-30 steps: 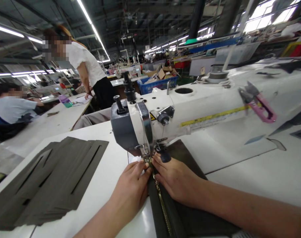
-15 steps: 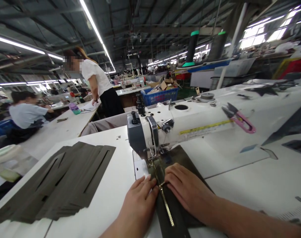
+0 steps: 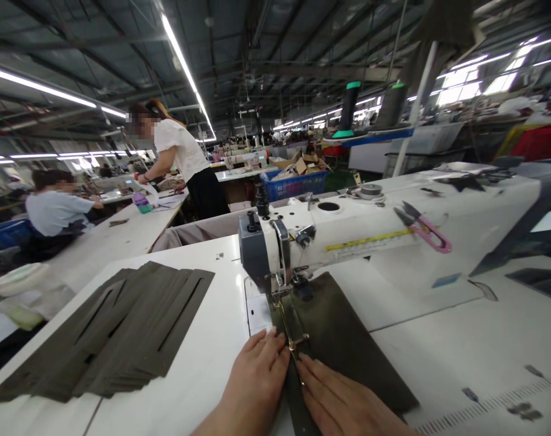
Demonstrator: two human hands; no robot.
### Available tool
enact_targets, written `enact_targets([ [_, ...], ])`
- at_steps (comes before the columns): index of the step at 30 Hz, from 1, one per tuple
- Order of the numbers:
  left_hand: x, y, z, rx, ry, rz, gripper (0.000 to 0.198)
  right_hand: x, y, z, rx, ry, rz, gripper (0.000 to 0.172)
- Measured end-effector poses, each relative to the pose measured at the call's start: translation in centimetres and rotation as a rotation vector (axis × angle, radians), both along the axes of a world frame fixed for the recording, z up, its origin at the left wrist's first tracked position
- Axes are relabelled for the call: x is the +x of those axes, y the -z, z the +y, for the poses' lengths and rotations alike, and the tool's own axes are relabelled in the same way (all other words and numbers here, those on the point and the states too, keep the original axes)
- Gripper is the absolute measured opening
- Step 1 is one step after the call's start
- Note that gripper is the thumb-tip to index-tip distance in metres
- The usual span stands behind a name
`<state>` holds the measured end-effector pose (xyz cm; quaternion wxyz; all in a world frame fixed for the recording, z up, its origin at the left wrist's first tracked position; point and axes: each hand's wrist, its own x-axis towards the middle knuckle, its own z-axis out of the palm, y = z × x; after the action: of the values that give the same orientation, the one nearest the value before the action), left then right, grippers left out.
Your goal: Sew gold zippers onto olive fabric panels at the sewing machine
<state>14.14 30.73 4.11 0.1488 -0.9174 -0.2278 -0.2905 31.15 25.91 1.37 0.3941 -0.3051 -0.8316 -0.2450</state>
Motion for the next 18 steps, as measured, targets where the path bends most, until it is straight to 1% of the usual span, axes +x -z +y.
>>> enact_targets([
  [3,0.1,0.2,0.4,0.037,0.002,-0.013,0.031,-0.2,0.0,0.4,0.051,0.030,0.082,0.043],
  [6,0.1,0.3,0.9,0.029,-0.001,0.006,0.031,-0.2,0.0,0.9,0.073,0.037,0.090,0.045],
  [14,0.3,0.0,2.4,0.040,0.004,-0.019,0.033,0.3,0.3,2.3,0.030,0.014,0.061,0.046],
  [18,0.5,-0.3,3.3,0.025,-0.005,-0.020,0.030,0.3,0.5,3.1,-0.014,0.013,0.067,0.044],
])
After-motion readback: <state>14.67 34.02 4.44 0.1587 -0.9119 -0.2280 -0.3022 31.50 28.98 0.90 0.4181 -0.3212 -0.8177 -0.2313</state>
